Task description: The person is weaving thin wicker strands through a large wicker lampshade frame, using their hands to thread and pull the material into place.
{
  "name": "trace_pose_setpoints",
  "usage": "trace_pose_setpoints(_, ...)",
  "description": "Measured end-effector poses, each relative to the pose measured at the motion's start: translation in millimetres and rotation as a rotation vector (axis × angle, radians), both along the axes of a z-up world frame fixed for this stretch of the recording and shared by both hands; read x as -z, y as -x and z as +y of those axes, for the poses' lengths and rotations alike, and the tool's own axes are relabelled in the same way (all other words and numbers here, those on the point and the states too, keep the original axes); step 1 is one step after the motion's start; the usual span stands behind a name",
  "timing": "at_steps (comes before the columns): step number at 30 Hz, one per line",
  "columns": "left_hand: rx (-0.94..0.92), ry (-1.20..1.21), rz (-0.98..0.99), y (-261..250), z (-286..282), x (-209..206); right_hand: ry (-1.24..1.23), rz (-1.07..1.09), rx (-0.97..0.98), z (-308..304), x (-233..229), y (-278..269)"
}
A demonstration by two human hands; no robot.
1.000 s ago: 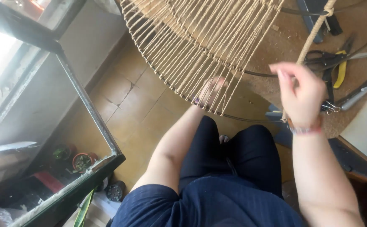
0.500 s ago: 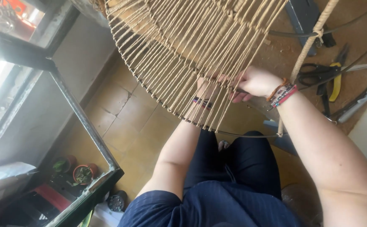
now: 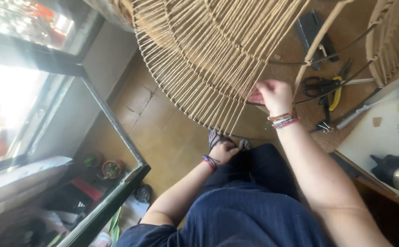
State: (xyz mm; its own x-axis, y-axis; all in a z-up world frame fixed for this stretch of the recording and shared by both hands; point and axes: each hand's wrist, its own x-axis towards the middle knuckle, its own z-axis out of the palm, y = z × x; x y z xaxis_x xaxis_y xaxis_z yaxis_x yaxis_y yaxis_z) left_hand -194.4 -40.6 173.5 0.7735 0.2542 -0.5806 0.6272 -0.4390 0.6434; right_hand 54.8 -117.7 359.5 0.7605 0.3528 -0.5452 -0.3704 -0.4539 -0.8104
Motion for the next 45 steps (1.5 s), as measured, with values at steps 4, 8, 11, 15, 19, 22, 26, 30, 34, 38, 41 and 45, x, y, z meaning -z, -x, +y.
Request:
trace_pose_setpoints(4,-0.059,0.602,0.11,-4.7,2.7,-99.2,-0.158,-0.13,0.256,-4.3,-43.5,47.3)
trace_pose_setpoints(8,-0.761,1.658,-0.146,-74.5,29.4,-217.9,-0.025,-0.691,0.001,-17.3,-87.4,109.8)
trace_pose_setpoints(11,-0.883,1.721,-0.109,-124.3,37.4,-175.6,0.001,-0.908,-0.24,-47.4,-85.6,125.7)
trace_pose_setpoints(15,-0.915,1.285,-0.136,-115.6,20.0,-192.2,-0.114,-0.84,-0.535,-44.3,-109.5,86.1)
trace_pose_setpoints(19,-0.715,0.662,-0.234,-83.2,5.1,-165.2,0.036,-0.942,-0.306,-31.5,-40.5,47.7)
trace_pose_setpoints(22,-0.542,0.258,-0.152,-67.5,-11.4,-148.5,0.17,-1.22,-0.332,-32.0,14.4,31.4)
trace_pose_setpoints(26,-0.832,0.255,0.029,-91.1,-45.8,-108.0,0.235,-1.359,-0.447,-28.6,18.2,26.7)
trace_pose_setpoints(30,-0.949,0.285,0.106,-119.8,-59.8,-94.0,0.331,-1.283,-0.495,-25.9,10.6,37.0)
trace_pose_setpoints(34,-0.776,0.234,0.006,-144.3,-54.0,-109.7,0.439,-1.059,-0.543,-22.5,8.8,31.1)
trace_pose_setpoints(38,-0.535,0.17,-0.14,-171.3,-46.0,-116.6,0.682,-0.289,-0.463,-12.4,-2.5,15.9)
trace_pose_setpoints(41,-0.381,0.124,-0.219,-175.9,-47.7,-112.1,0.58,-0.269,-0.421,-0.4,14.9,4.0)
trace_pose_setpoints(45,-0.217,0.041,-0.293,-141.1,-51.7,-96.1,0.676,-0.404,-0.268,4.2,56.0,6.6)
